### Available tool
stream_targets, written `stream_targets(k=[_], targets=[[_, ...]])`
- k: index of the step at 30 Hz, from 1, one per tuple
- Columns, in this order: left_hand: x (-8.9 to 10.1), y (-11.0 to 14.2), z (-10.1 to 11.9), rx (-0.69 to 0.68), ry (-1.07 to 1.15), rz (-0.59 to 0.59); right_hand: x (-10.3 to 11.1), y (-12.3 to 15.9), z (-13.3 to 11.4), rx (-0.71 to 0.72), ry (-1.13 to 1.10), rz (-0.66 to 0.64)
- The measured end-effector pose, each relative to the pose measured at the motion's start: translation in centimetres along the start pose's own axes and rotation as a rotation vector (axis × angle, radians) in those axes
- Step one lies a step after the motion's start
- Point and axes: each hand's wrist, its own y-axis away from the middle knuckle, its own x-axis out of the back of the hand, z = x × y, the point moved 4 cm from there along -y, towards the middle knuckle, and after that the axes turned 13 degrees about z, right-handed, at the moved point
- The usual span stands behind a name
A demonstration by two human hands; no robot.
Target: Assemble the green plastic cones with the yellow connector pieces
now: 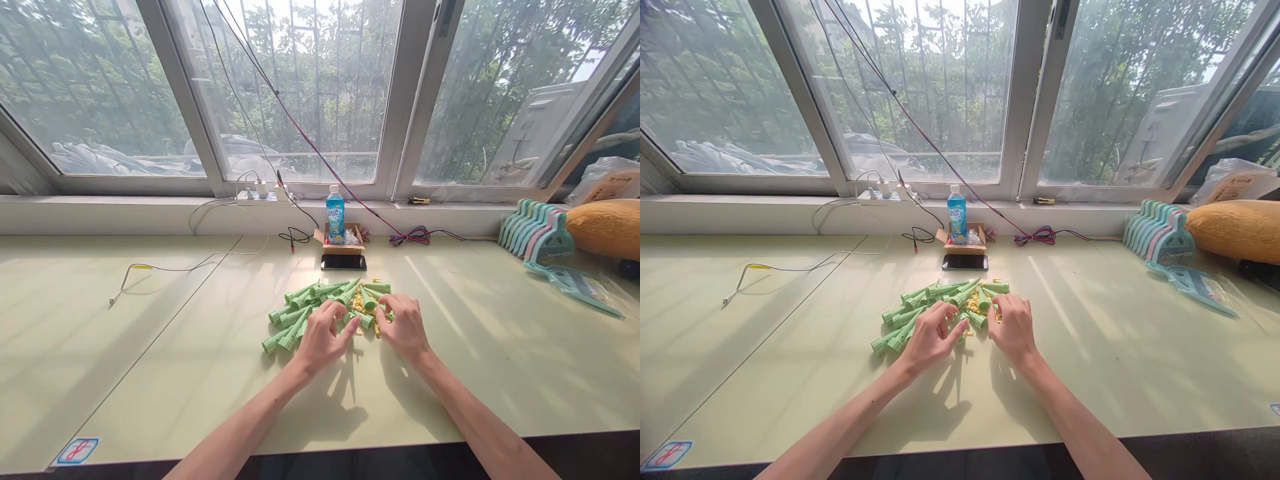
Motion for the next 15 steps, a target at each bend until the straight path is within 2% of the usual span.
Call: stream_targets(k=[6,15], targets=[[0.85,-0.16,-0.09,-0.007,0.078,0.184,-0.56,0.28,0.46,0.029,0.02,-0.083],[0.52,-0.21,-0.41,0.074,0.085,0.161,-1.08,0.57,1.08,0.027,0.064,-0.158]])
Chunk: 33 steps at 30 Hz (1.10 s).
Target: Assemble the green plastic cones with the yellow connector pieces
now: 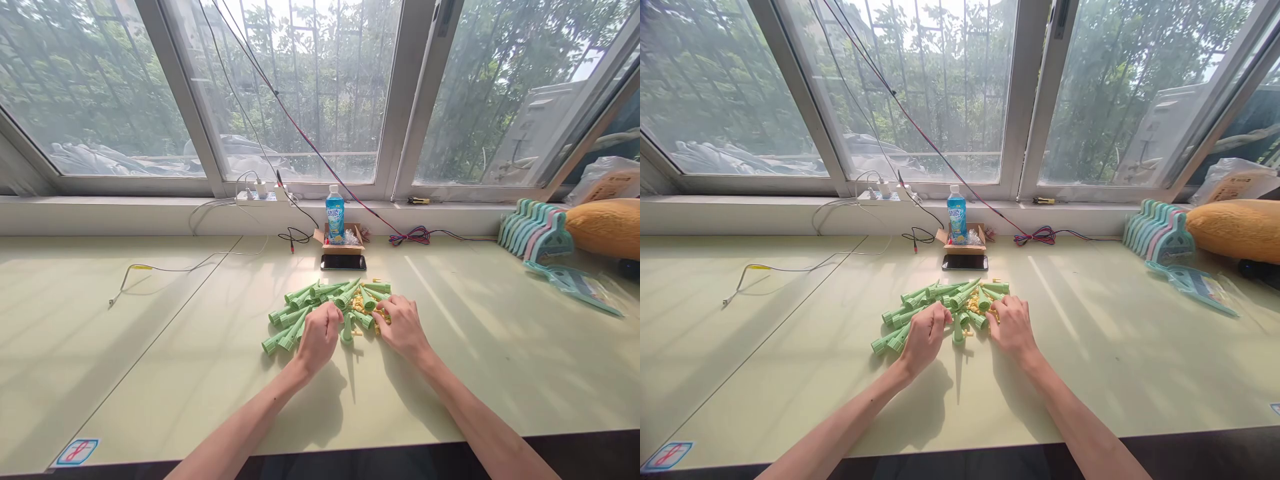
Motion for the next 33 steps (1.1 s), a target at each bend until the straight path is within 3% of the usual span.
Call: stream_targets(k=[18,27,33], targets=[[0.0,0.0,0.5,0.086,0.02,-0.049,-0.3,-0.1,0.3,-0.015,-0.094,-0.061],[0.1,0.0,0.3,0.075,0.058,0.004,0.9,-0.6,-0.5,0.014,-0.273,0.072],[0.2,0.1,0.5,-0.02,0.077,0.054,2.1,-0.6,-2.1,0.034,-0.466,0.177]])
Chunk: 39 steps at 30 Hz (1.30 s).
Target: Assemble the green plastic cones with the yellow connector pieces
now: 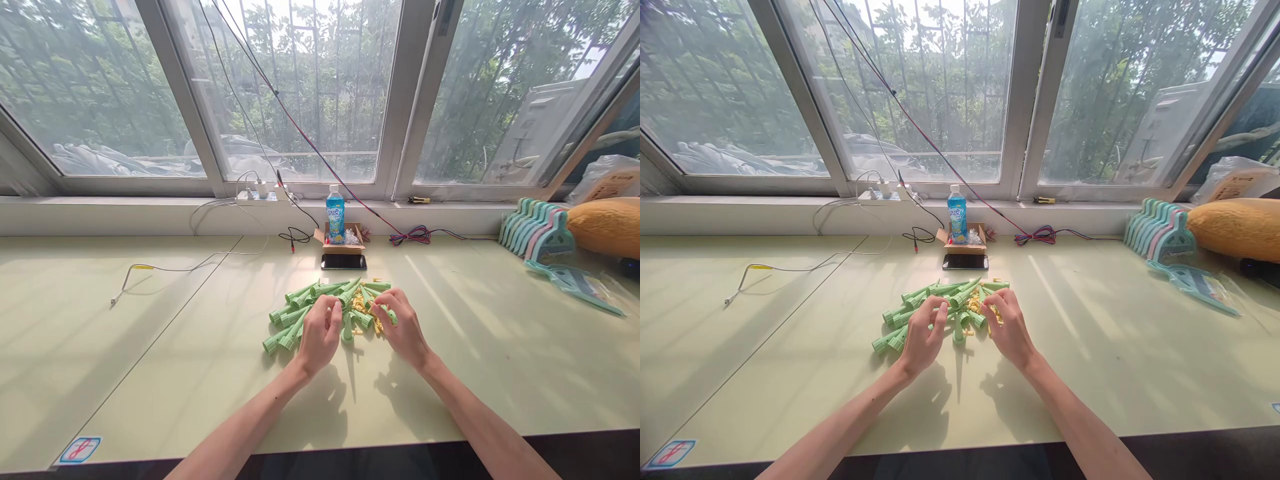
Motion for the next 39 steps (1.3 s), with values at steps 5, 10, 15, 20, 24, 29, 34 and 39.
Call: stream_targets(k=[5,10,15,20,24,29,34,39], targets=[[0.1,0.2,0.3,-0.102,0.029,0.023,-0.4,0.4,-0.7,-0.005,-0.112,-0.018],[0.1,0.2,0.8,-0.167,0.035,0.026,-0.7,0.7,-0.5,-0.005,-0.08,-0.017],[0.0,0.1,0.9,-0.17,0.036,0.015,-0.3,0.4,0.7,0.009,0.135,-0.007],[-0.1,0.1,0.8,-0.159,0.031,0.005,-0.1,0.4,1.8,-0.043,0.377,-0.07],[-0.1,0.1,0.7,-0.151,0.028,0.002,-0.1,0.5,2.0,-0.059,0.473,-0.091],[-0.1,0.1,0.9,-0.158,0.015,-0.007,-1.0,0.5,0.9,0.046,0.418,-0.115],[-0.2,0.1,0.9,-0.162,-0.012,-0.011,-3.1,0.5,0.2,0.182,0.44,-0.184],[-0.3,0.1,0.7,-0.164,-0.015,-0.014,-4.4,0.5,0.7,0.233,0.501,-0.203]])
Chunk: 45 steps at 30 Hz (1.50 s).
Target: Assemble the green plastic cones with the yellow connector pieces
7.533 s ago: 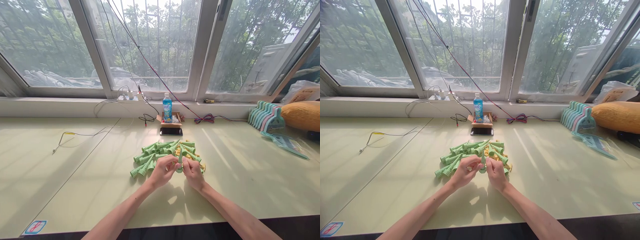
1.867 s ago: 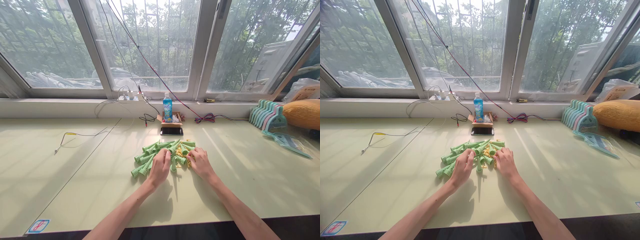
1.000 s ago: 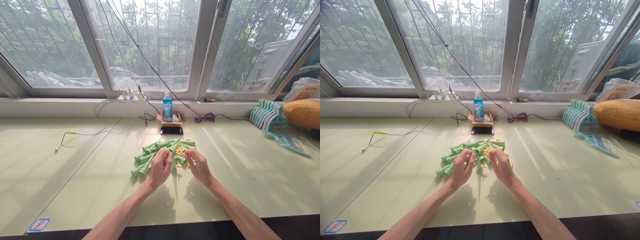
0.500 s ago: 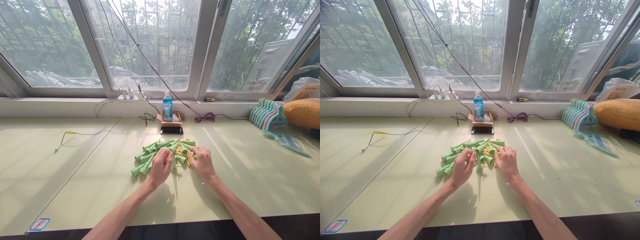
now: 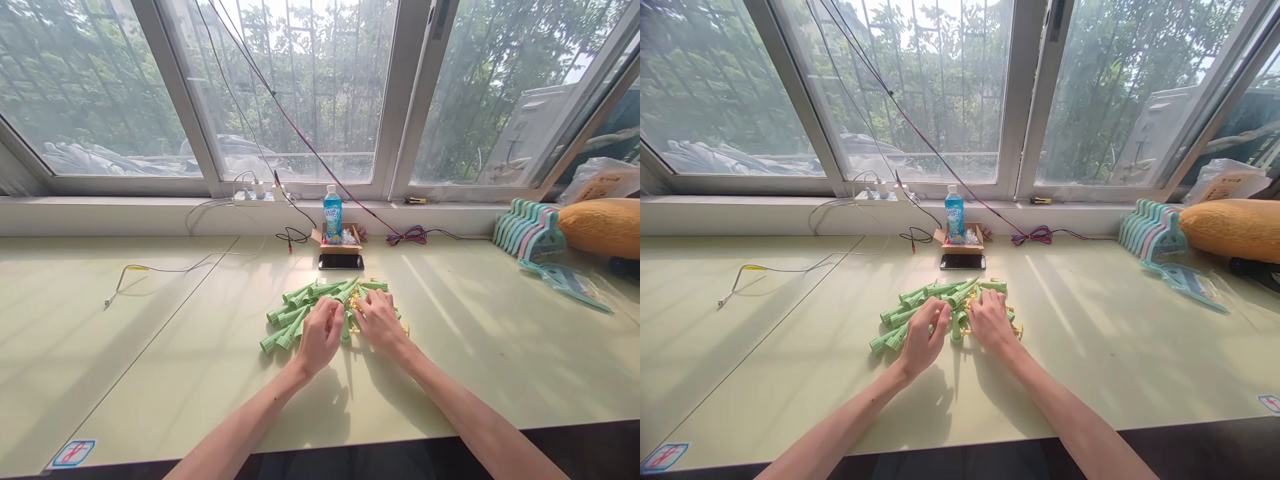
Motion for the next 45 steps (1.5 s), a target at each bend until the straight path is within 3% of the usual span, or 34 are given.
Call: stream_targets(k=[9,18,24,29,37,45], targets=[[0.0,0.1,0.0,-0.019,-0.002,-0.004,-0.7,0.1,0.1,-0.009,0.009,-0.053],[0.0,0.0,0.0,-0.016,-0.012,0.001,-0.6,0.1,0.2,-0.057,-0.064,-0.018],[0.1,0.0,0.2,-0.005,0.023,0.035,1.9,-0.3,0.0,-0.155,-0.349,0.128],[0.4,0.1,0.6,-0.102,0.06,0.056,3.5,0.6,0.1,-0.296,-0.582,0.254],[-0.1,1.0,0.9,-0.377,-0.051,-0.065,4.1,1.6,-1.1,-0.307,-0.674,0.294],[-0.4,0.8,0.9,-0.355,-0.088,-0.171,4.5,1.6,-1.6,-0.257,-0.7,0.296]])
